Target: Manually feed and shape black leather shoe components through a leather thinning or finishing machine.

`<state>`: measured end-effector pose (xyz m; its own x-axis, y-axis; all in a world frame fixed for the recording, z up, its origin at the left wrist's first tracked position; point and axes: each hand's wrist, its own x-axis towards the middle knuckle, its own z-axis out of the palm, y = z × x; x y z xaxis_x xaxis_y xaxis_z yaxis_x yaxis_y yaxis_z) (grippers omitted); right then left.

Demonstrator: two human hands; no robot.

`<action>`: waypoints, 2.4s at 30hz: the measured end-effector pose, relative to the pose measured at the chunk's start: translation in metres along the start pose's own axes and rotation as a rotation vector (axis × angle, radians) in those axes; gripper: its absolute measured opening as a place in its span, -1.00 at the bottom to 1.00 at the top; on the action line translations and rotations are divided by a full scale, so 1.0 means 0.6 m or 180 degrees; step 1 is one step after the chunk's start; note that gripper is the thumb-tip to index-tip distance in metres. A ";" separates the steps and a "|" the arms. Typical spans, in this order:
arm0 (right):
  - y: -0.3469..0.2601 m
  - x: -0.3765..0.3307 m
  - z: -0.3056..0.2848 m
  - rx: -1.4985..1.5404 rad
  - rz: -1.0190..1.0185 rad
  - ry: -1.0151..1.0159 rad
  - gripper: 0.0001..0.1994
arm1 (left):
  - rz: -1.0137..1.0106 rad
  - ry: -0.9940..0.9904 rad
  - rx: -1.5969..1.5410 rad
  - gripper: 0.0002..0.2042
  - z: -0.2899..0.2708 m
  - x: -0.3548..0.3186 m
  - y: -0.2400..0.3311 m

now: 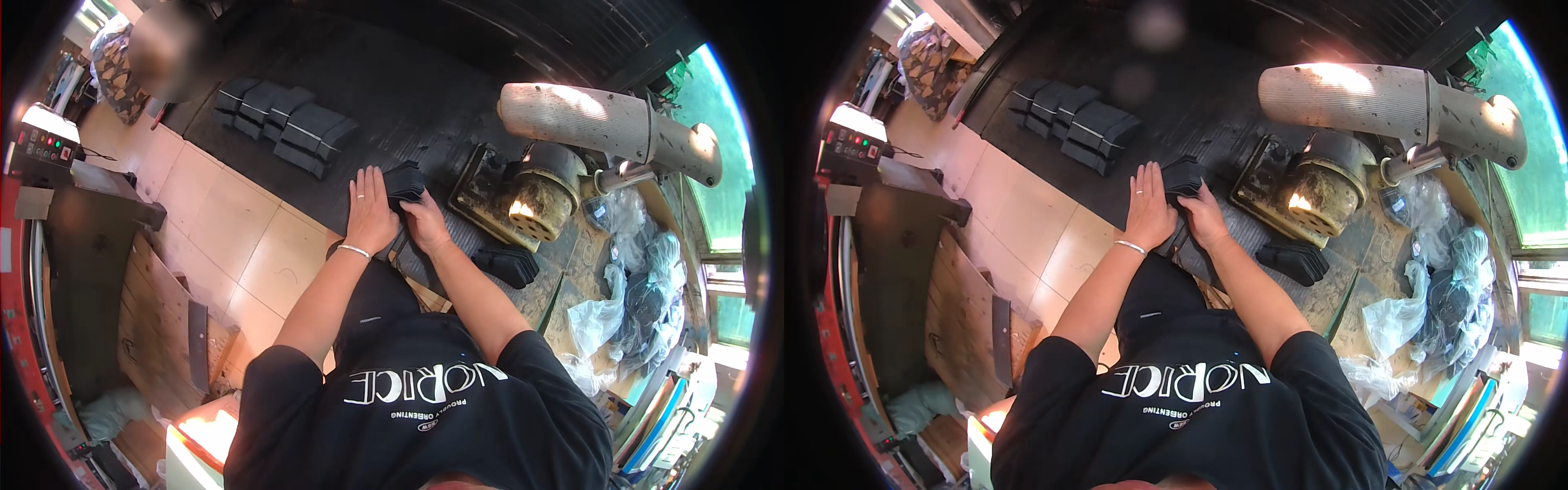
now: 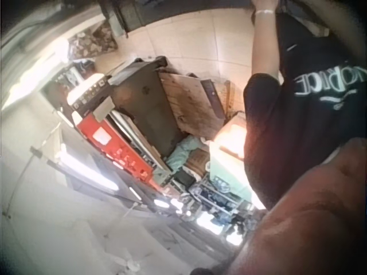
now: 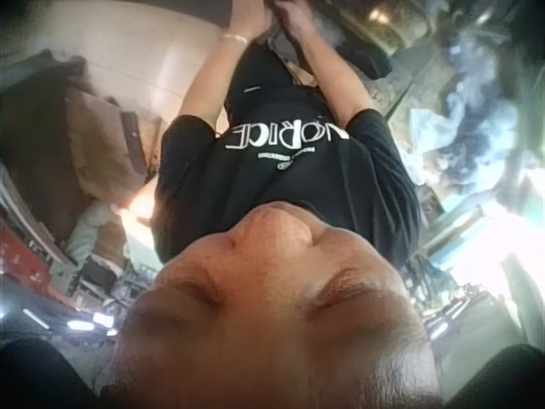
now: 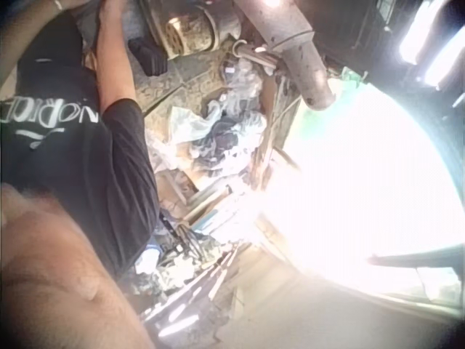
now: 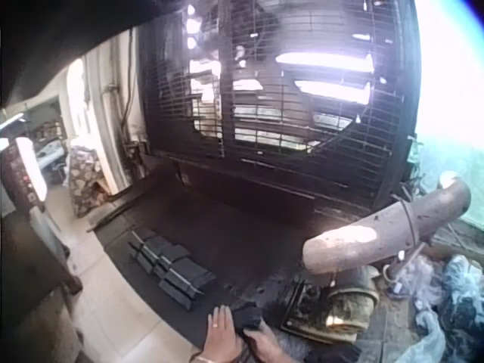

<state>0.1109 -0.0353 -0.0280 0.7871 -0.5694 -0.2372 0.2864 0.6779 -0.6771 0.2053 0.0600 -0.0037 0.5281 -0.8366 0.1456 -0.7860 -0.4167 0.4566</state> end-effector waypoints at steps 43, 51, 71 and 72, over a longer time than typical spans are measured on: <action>-0.109 -0.107 0.023 -0.0962 -0.0867 -0.0190 -0.30 | -0.0456 0.0227 -0.5923 -0.71 -0.092 0.057 0.064; -0.025 -0.167 -0.104 -0.2365 -0.0595 -0.0272 -0.67 | -0.0124 0.0693 -0.5311 -0.81 -0.131 0.167 0.099; -0.037 -0.169 -0.095 -0.2563 -0.0605 -0.0311 -0.74 | 0.0078 0.0413 -0.5603 -0.80 -0.128 0.174 0.123; -0.036 -0.170 -0.095 -0.2609 -0.0614 -0.0296 -0.74 | 0.0116 0.0398 -0.5645 -0.79 -0.127 0.172 0.122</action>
<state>-0.0064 -0.0185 -0.0288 0.8172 -0.5755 -0.0316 -0.0381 0.0007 -0.9993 0.2265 -0.0296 0.1118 0.6055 -0.7710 0.1973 0.4149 0.5174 0.7485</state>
